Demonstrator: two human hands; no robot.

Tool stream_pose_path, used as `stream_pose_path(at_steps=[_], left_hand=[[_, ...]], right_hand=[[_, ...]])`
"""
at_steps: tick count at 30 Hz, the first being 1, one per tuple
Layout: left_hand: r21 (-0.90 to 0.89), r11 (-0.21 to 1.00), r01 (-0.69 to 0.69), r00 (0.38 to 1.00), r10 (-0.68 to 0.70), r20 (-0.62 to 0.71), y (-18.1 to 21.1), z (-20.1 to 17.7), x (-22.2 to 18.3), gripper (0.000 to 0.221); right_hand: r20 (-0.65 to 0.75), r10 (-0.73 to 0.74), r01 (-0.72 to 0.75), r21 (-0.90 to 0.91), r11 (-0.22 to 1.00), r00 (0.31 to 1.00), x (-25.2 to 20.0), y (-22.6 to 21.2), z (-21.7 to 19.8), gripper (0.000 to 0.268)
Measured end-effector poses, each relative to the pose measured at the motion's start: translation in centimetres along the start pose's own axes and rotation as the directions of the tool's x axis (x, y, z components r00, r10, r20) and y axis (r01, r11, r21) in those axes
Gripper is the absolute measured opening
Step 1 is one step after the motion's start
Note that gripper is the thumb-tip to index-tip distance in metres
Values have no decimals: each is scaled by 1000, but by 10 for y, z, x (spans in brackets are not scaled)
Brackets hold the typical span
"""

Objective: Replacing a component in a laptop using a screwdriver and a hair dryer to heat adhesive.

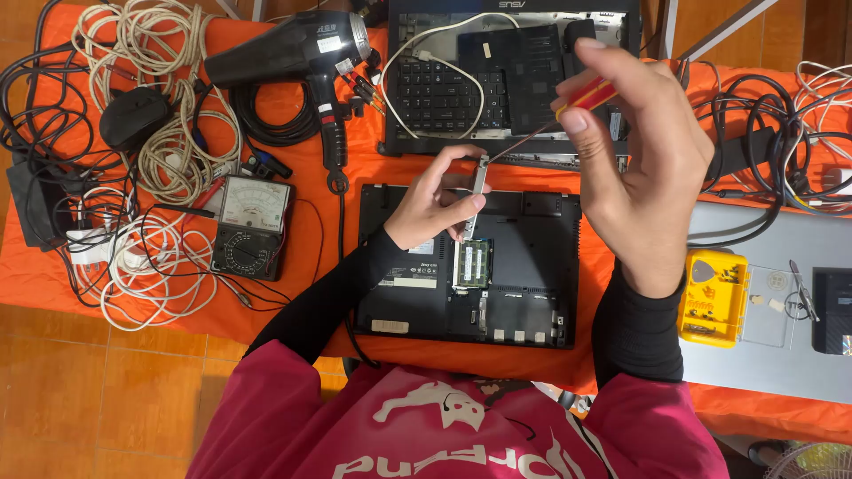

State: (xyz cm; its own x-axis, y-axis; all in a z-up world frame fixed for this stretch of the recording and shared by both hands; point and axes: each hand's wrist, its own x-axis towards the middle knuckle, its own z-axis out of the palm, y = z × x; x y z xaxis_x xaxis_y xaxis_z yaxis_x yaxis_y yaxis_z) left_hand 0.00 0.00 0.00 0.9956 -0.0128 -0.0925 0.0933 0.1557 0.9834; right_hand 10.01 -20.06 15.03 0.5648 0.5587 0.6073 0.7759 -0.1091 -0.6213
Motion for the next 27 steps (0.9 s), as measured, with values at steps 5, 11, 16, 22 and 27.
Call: stream_pose_path(at_steps=[5, 11, 16, 22, 27], left_hand=[[-2, 1000, -6, 1000, 6, 5, -2, -1, 1, 63], [-1, 1000, -7, 1000, 7, 6, -1, -1, 0, 63], [-2, 1000, -11, 1000, 11, 9, -2, -2, 1, 64], [9, 1000, -2, 1000, 2, 1, -3, -2, 0, 64], [-2, 1000, 0, 1000, 0, 3, 0, -1, -1, 63]], right_hand=[[1, 2, -2, 44, 999, 1000, -3, 3, 0, 30], [-1, 12, -12, 55, 998, 1000, -3, 2, 0, 29], [-6, -23, 23, -8, 1000, 1000, -2, 3, -1, 29], [-7, -12, 13, 37, 999, 1000, -5, 5, -2, 32], [-12, 3, -2, 70, 998, 1000, -10, 9, -2, 30]])
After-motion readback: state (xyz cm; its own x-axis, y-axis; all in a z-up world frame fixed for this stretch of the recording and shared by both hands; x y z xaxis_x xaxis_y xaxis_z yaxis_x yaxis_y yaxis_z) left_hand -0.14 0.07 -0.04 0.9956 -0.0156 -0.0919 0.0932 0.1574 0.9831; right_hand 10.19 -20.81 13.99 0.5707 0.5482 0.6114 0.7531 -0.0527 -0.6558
